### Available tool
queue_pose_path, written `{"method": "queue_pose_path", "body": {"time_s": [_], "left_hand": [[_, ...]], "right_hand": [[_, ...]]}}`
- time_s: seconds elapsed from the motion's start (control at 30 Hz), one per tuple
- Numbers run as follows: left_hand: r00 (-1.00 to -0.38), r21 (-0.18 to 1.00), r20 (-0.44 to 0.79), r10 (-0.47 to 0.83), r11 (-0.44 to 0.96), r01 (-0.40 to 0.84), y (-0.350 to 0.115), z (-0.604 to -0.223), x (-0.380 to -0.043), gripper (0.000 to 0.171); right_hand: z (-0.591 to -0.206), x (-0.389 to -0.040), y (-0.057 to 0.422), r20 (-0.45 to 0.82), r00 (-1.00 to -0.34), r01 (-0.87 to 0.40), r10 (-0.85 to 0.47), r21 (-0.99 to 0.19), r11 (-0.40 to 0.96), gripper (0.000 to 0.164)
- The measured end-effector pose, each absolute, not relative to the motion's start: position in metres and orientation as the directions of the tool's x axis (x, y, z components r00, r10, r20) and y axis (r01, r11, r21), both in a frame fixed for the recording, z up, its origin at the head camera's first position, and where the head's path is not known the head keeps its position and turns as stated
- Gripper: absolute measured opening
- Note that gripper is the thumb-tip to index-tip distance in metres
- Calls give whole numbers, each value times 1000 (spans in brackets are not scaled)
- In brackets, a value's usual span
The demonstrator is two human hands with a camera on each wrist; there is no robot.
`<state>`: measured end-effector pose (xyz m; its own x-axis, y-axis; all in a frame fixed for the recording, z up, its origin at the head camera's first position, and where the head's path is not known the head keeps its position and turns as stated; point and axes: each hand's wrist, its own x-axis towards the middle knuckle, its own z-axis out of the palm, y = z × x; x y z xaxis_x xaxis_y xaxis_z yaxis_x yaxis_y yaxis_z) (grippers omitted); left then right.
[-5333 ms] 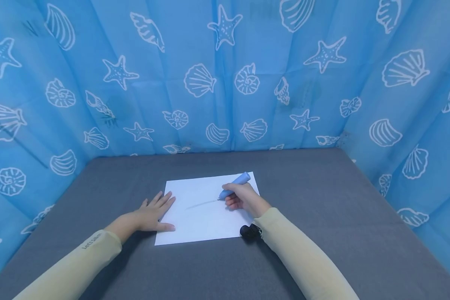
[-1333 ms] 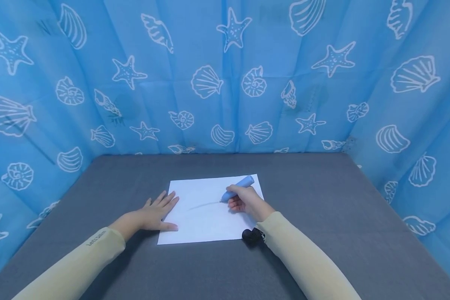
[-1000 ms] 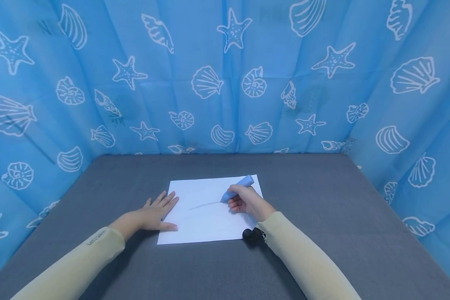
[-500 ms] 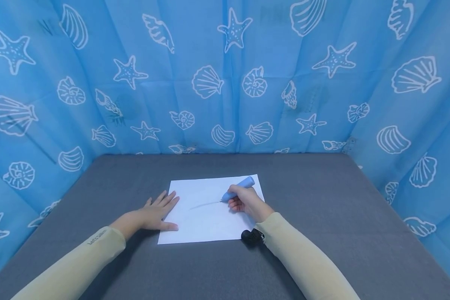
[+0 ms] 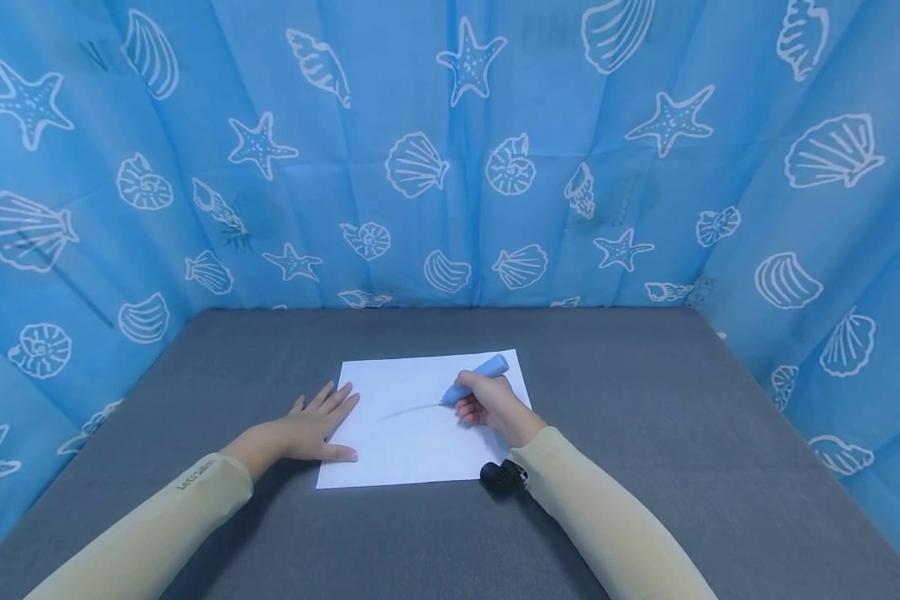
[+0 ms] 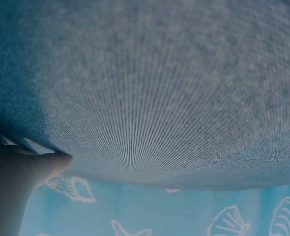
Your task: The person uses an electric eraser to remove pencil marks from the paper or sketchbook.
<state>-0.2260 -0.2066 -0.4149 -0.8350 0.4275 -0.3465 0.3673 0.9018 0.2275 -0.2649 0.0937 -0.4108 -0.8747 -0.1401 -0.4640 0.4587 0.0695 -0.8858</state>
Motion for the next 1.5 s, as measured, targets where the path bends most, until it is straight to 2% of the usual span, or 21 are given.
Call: {"method": "queue_pose_path", "body": {"time_s": [1.5], "left_hand": [[-831,245,-346,435,897,368,-206,-415,-226,105]], "right_hand": [[-412,-263,91,-449,-887,443,-105,-893,81,19]]}}
